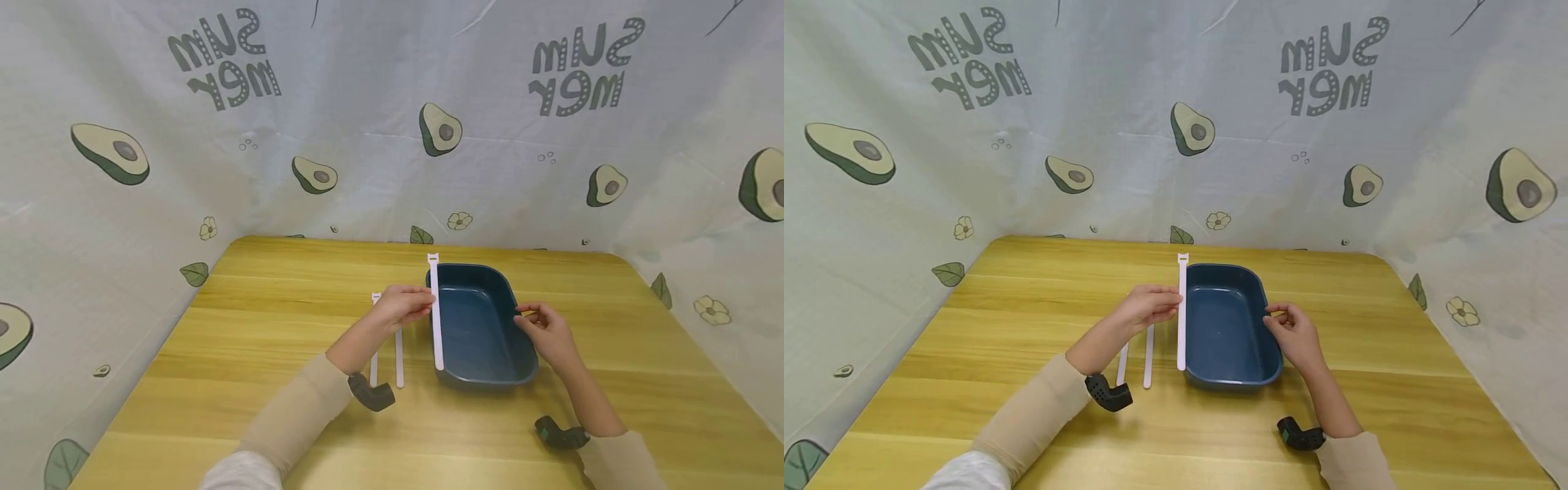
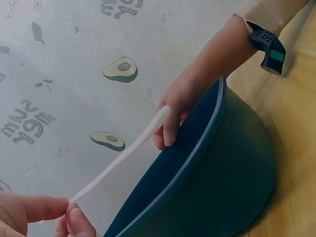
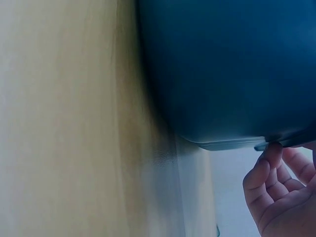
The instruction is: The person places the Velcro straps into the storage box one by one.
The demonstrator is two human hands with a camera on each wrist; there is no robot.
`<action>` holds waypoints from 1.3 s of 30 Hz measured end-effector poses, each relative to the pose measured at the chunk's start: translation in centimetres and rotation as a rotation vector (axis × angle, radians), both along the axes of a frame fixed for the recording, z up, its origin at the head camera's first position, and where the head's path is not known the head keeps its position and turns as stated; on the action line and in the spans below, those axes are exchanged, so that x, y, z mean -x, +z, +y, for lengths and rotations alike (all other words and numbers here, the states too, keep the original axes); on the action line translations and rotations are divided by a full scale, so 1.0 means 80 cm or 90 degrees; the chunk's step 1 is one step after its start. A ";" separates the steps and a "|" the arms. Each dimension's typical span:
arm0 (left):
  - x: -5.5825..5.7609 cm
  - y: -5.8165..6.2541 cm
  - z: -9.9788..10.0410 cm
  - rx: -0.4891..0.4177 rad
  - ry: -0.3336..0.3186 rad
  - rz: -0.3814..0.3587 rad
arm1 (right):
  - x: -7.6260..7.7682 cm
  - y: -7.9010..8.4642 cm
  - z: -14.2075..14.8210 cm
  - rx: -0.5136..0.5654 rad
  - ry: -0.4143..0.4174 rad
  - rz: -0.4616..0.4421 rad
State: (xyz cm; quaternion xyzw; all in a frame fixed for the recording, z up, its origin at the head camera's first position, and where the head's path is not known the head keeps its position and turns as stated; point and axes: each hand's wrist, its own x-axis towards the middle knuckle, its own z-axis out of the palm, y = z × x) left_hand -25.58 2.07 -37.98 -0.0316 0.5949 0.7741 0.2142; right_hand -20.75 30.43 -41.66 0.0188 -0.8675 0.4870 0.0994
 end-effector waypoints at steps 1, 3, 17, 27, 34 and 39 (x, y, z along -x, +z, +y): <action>0.000 0.000 0.004 -0.002 -0.001 -0.001 | 0.000 0.000 0.000 -0.003 0.000 -0.001; 0.000 0.000 0.011 0.000 -0.005 0.000 | 0.001 -0.001 0.000 -0.003 0.002 0.001; 0.003 0.004 0.054 -0.048 -0.005 -0.029 | 0.001 0.001 -0.002 0.004 0.002 0.005; 0.011 -0.001 0.092 -0.044 0.005 -0.053 | 0.003 0.003 -0.005 0.008 -0.008 0.021; 0.010 -0.008 0.112 -0.013 0.005 -0.062 | 0.004 -0.001 -0.004 0.015 -0.016 0.026; 0.009 -0.018 0.121 -0.001 0.008 -0.070 | 0.001 -0.002 -0.006 0.024 -0.023 0.021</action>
